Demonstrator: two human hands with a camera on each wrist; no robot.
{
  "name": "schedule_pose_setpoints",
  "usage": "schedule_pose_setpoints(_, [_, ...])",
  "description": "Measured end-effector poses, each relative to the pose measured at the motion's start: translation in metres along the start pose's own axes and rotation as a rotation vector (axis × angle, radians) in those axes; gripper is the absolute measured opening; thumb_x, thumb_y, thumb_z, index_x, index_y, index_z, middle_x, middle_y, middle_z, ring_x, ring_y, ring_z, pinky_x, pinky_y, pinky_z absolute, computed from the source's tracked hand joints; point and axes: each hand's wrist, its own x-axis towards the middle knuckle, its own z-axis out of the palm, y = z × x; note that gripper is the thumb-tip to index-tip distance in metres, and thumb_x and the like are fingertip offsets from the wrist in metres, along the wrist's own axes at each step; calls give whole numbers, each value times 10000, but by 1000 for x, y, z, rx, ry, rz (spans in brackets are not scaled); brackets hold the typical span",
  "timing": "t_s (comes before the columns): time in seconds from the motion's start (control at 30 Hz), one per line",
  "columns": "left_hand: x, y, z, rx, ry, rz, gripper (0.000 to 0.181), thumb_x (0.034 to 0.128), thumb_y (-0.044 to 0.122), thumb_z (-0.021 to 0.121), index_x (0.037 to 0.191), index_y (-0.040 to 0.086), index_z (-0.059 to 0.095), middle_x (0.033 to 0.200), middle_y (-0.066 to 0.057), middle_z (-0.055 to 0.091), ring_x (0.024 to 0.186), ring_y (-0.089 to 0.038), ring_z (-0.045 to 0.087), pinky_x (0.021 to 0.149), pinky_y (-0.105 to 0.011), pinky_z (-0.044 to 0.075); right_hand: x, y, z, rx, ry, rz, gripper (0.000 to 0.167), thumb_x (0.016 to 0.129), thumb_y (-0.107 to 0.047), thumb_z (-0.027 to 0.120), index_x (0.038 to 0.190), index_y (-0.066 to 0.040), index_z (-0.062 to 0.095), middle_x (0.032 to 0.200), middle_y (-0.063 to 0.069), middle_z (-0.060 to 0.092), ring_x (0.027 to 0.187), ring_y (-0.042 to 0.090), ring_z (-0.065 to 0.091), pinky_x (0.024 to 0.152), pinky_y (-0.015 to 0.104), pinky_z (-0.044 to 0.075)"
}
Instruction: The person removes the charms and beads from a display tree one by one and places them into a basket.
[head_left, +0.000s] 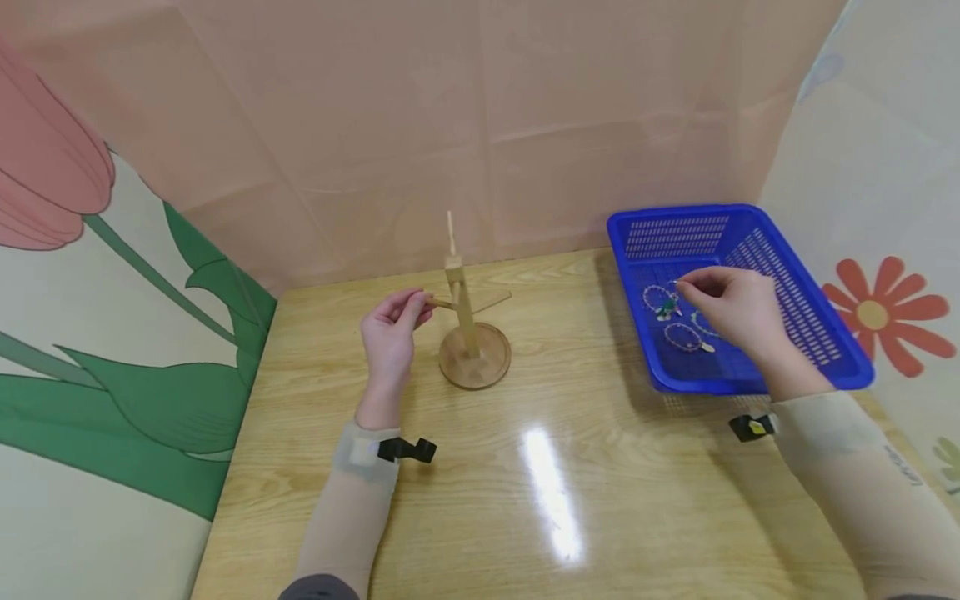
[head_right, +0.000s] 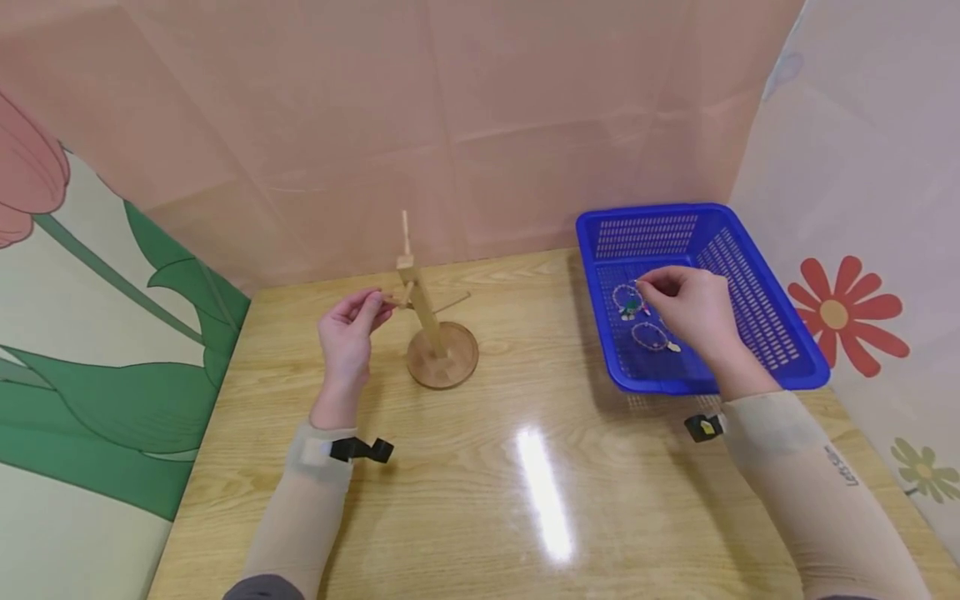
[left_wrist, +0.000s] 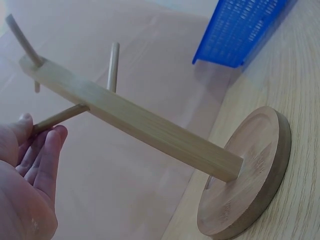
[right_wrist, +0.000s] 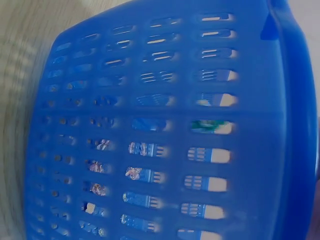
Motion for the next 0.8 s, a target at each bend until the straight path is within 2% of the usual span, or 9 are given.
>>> schedule_pose_setpoints(0.1, [0,0,0,-7,-2,3,287,1000,3,747,1139,-236,671,941,-85,808,823,-162,792,766,-275,676,0,2,0,-22,-36,-14,358,1031,-408,728,1104,-68,815,1021,151,789,783,147,651,576,115,463])
schedule_pose_setpoints(0.3, [0,-1,0,3,4,5,215,996,15,758,1102,-168,722,949,-107,805,828,-181,795,772,-295,680,-1,7,1,-46,-116,-33,359,1032,-390,736,1091,-45,813,1002,150,793,821,241,691,605,200,513])
schedule_pose_setpoints(0.43, [0,-2,-1,13,1,-2,277,1000,11,749,1141,-217,682,953,-99,804,830,-175,794,778,-296,679,-1,8,2,-56,-153,-37,395,1037,-406,726,1108,-26,806,1022,166,791,876,293,721,666,265,555])
schedule_pose_setpoints(0.63, [0,-1,0,16,9,-6,247,997,7,752,1126,-197,699,949,-96,802,826,-175,794,777,-299,680,1,8,3,-73,-223,-22,395,1042,-384,723,1141,-8,796,1062,188,785,930,342,730,741,450,616])
schedule_pose_setpoints(0.8, [0,0,2,9,14,-2,258,995,3,753,1119,-214,689,937,-87,803,821,-170,793,771,-296,680,4,8,3,-95,-270,-22,343,1031,-315,742,1153,0,797,1064,179,789,943,347,734,775,517,621])
